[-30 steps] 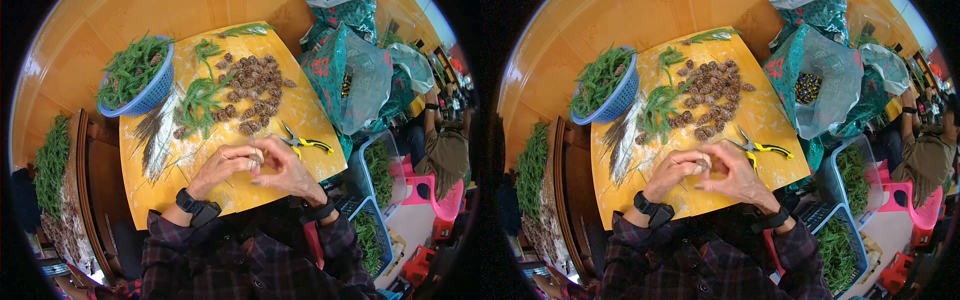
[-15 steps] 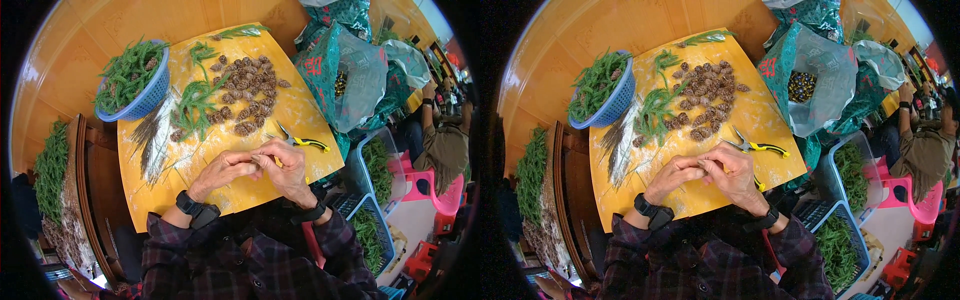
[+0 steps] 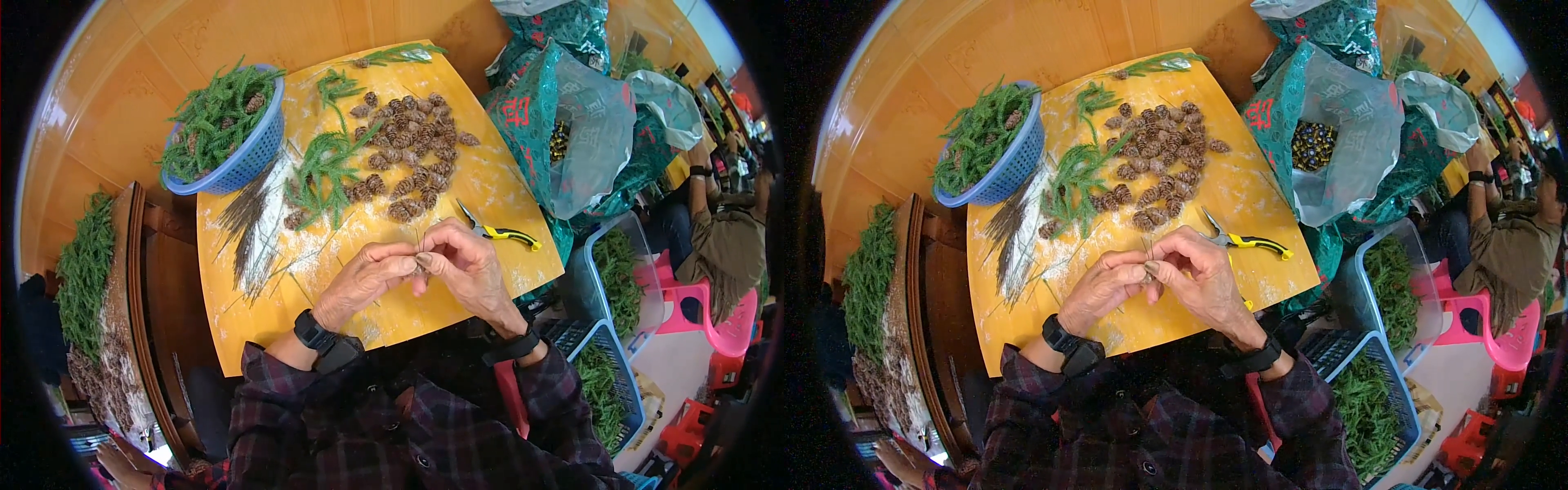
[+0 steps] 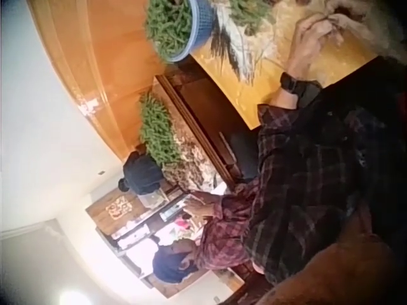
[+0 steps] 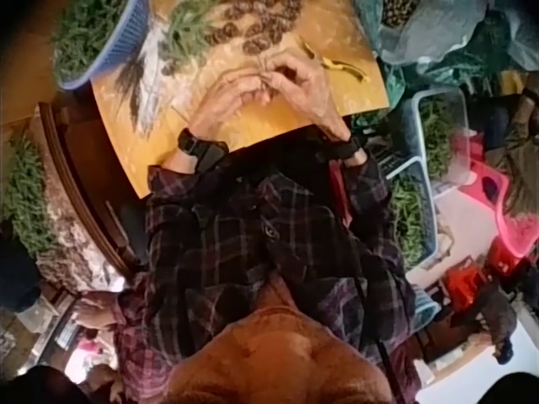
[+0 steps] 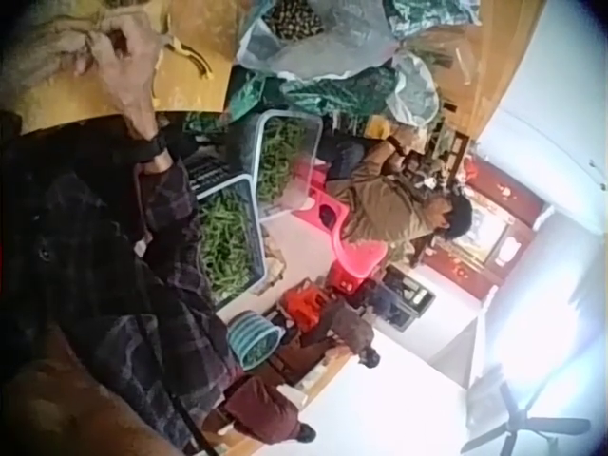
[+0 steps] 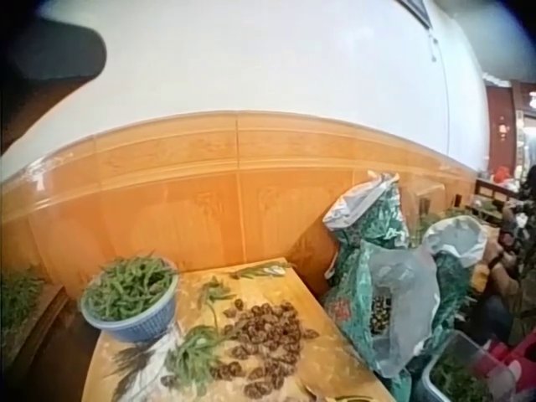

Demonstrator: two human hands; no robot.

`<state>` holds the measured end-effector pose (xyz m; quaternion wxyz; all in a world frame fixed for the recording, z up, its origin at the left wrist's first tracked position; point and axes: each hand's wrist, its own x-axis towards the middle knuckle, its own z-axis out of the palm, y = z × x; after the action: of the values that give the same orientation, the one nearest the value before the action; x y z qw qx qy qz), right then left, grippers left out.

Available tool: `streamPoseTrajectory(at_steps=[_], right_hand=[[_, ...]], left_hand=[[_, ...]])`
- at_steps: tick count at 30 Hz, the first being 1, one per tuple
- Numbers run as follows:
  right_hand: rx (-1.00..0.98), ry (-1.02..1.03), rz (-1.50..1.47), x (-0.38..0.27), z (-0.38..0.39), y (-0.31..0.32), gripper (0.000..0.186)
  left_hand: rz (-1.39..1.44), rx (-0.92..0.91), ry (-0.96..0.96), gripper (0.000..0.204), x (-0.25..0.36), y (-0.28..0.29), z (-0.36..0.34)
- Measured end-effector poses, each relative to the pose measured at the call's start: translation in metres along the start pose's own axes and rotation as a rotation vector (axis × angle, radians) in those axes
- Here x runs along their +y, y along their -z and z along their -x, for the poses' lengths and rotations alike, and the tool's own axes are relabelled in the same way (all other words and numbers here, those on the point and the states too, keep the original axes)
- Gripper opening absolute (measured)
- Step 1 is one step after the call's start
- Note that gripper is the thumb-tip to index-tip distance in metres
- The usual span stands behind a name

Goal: The person assembles a wreath by threading wire through pinecones and wrapping them around pine branches. They use pliers to cut and twist the wire, repeating the process to form a circular arrangement.

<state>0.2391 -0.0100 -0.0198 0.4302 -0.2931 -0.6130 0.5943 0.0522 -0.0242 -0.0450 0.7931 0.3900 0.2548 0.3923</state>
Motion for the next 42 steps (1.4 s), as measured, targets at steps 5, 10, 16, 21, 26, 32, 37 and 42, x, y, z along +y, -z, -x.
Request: streamPoseTrajectory(at_steps=[5,10,16,21,26,32,37,42], right_hand=[[0.023,0.049,0.051,0.004,-0.001,0.004,0.007],[0.097,0.452,0.645,-0.003,-0.001,0.006,0.014],[-0.017,0.700,0.934,-0.022,-0.008,0.014,0.018],[-0.124,0.650,0.995,-0.025,-0.015,0.020,0.017],[-0.126,0.585,0.947,-0.026,-0.020,0.018,0.020],[-0.093,0.428,0.972,-0.016,-0.016,0.014,0.015],[0.083,0.076,0.632,-0.006,-0.009,0.001,0.014],[0.068,0.051,0.554,-0.007,-0.001,0.004,0.012]], left_hand=[[0.088,0.023,0.018,0.028,-0.001,-0.001,0.003],[0.177,-0.023,-0.003,0.029,-0.006,0.004,0.002],[0.187,-0.115,0.059,0.029,0.000,0.005,0.004],[0.151,-0.082,0.068,0.031,0.002,0.000,0.005],[0.129,-0.076,0.037,0.034,-0.001,0.004,0.004],[0.038,0.041,-0.026,0.033,-0.003,-0.006,0.002],[-0.804,0.220,-0.136,0.029,0.013,-0.022,0.001],[-0.784,0.273,-0.098,0.026,0.013,-0.028,0.002]])
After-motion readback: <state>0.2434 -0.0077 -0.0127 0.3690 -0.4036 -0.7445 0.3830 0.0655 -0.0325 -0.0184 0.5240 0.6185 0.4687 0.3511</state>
